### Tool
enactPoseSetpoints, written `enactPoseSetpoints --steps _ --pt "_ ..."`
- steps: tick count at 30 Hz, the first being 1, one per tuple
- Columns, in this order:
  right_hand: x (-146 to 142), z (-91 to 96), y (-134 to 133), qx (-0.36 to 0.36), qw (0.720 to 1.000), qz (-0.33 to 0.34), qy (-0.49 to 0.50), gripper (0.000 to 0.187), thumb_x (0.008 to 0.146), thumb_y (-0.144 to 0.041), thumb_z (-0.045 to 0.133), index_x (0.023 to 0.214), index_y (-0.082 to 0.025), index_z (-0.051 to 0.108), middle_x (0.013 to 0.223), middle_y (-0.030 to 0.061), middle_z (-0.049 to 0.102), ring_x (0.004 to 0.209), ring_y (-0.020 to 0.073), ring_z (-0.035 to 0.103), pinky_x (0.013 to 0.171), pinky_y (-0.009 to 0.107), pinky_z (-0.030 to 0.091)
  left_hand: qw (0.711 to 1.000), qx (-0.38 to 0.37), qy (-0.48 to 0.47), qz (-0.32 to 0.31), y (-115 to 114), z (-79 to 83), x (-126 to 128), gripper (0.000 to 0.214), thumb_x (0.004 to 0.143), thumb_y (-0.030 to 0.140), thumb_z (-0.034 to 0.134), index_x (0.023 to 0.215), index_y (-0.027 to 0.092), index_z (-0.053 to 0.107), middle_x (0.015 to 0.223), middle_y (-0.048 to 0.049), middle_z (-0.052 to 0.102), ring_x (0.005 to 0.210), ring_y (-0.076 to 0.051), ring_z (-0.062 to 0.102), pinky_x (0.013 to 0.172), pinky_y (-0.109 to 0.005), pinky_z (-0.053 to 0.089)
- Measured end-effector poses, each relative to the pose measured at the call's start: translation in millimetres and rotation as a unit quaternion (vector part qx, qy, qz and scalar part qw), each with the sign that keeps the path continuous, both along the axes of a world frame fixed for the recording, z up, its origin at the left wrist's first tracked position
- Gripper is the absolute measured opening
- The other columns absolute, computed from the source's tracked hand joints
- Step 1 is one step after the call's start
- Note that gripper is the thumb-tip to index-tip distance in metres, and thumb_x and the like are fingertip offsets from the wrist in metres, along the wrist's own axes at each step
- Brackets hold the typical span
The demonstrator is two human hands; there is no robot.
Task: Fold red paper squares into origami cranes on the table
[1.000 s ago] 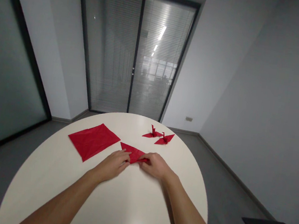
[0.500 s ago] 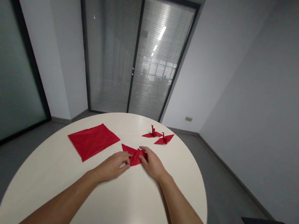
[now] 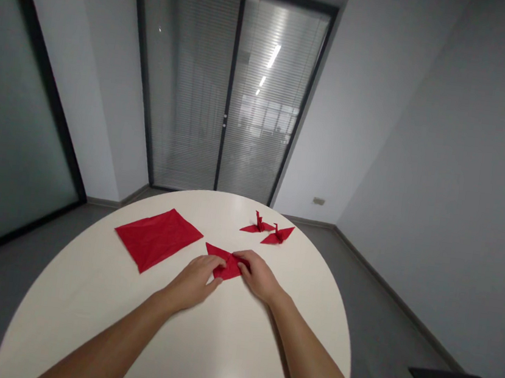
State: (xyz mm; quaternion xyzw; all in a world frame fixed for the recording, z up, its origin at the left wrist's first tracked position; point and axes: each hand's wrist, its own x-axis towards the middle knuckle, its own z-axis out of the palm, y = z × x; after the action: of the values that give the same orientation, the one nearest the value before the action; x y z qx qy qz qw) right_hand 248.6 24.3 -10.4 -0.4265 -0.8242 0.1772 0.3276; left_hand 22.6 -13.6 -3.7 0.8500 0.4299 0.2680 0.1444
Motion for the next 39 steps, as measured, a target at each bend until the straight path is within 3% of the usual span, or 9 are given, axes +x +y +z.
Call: enactPoseSetpoints --steps 2,5,14,19,23,27,29,33,39 --pt "-1 0.8 0 -0.002 1.0 0.003 0.0 0.032 0.091 -0.013 0.052 0.118 -0.019 0.068 0.116 0.0097 0.07 0.108 0.0228 0.063 0.1 0.038 0.048 1.0 0.013 0.02 -0.02 1 -3.0 0 0.037 0.096 0.024 0.049 0.131 0.028 0.06 0.134 -0.0064 0.061 0.121 -0.025 0.055 0.107 -0.044 0.042" --pt "2 0.6 0 -0.005 1.0 0.008 0.013 0.03 0.091 -0.015 0.053 0.116 -0.019 0.069 0.116 0.0095 0.07 0.108 0.0224 0.063 0.1 0.038 0.047 0.998 0.023 0.054 -0.029 3 -10.4 -3 0.039 0.1 0.027 0.042 0.134 0.033 0.06 0.142 -0.0045 0.056 0.129 -0.026 0.05 0.112 -0.048 0.037" --pt "28 -11.0 11 -0.094 0.994 -0.006 0.056 0.032 0.088 -0.018 0.055 0.119 -0.019 0.067 0.115 0.0084 0.069 0.089 0.0189 0.064 0.085 0.035 0.052 0.995 0.017 0.09 -0.025 11 -27.9 -9 0.043 0.102 0.031 0.037 0.14 0.025 0.056 0.151 -0.0091 0.049 0.139 -0.03 0.042 0.115 -0.052 0.033" --pt "28 -8.4 13 -0.045 0.998 -0.044 0.03 0.031 0.088 -0.014 0.052 0.114 -0.017 0.068 0.116 0.0105 0.069 0.101 0.0215 0.064 0.093 0.038 0.05 0.994 0.008 0.105 -0.028 9 -25.4 -9 0.047 0.103 0.034 0.033 0.143 0.021 0.052 0.154 -0.0102 0.044 0.142 -0.03 0.038 0.116 -0.052 0.03" --pt "15 6.7 1 0.039 0.995 -0.051 -0.075 0.035 0.086 -0.009 0.052 0.112 -0.019 0.072 0.127 0.0109 0.066 0.118 0.0253 0.058 0.105 0.042 0.042 0.992 0.009 0.123 -0.031 5 -20.6 -6 0.049 0.104 0.038 0.03 0.147 0.021 0.047 0.156 -0.0105 0.041 0.144 -0.03 0.035 0.117 -0.052 0.027" --pt "-8 19.2 -21 0.016 0.993 0.035 -0.109 0.044 0.099 -0.027 0.042 0.142 -0.02 0.053 0.143 0.0112 0.056 0.132 0.0244 0.05 0.115 0.044 0.033 0.992 0.018 0.124 -0.023 4 -19.4 1 0.048 0.104 0.039 0.032 0.146 0.022 0.047 0.156 -0.0109 0.041 0.145 -0.028 0.035 0.119 -0.051 0.025" --pt "-16 19.3 -28 -0.043 0.987 0.056 -0.143 0.053 0.103 -0.038 0.036 0.151 -0.016 0.039 0.156 0.0147 0.04 0.145 0.0278 0.035 0.12 0.051 0.024 0.992 0.009 0.127 -0.018 3 -19.9 4 0.05 0.103 0.041 0.033 0.148 0.021 0.044 0.158 -0.0117 0.039 0.146 -0.027 0.033 0.12 -0.051 0.022" --pt "-17 12.4 -27 -0.109 0.975 0.021 -0.193 0.066 0.103 -0.048 0.029 0.157 -0.01 0.024 0.163 0.0164 0.019 0.152 0.0296 0.015 0.122 0.053 0.013 0.99 -0.022 0.137 -0.031 2 -19.8 2 0.057 0.103 0.048 0.032 0.153 0.021 0.035 0.161 -0.0127 0.029 0.151 -0.028 0.023 0.122 -0.053 0.015" --pt "-8 12.3 -22 -0.134 0.964 -0.036 -0.226 0.069 0.102 -0.049 0.026 0.158 -0.009 0.019 0.164 0.0148 0.013 0.153 0.0311 0.008 0.122 0.055 0.007 0.986 -0.068 0.129 -0.086 1 -5.1 -13 0.054 0.101 0.047 0.039 0.153 0.031 0.034 0.162 -0.0075 0.028 0.151 -0.029 0.02 0.121 -0.057 0.016"
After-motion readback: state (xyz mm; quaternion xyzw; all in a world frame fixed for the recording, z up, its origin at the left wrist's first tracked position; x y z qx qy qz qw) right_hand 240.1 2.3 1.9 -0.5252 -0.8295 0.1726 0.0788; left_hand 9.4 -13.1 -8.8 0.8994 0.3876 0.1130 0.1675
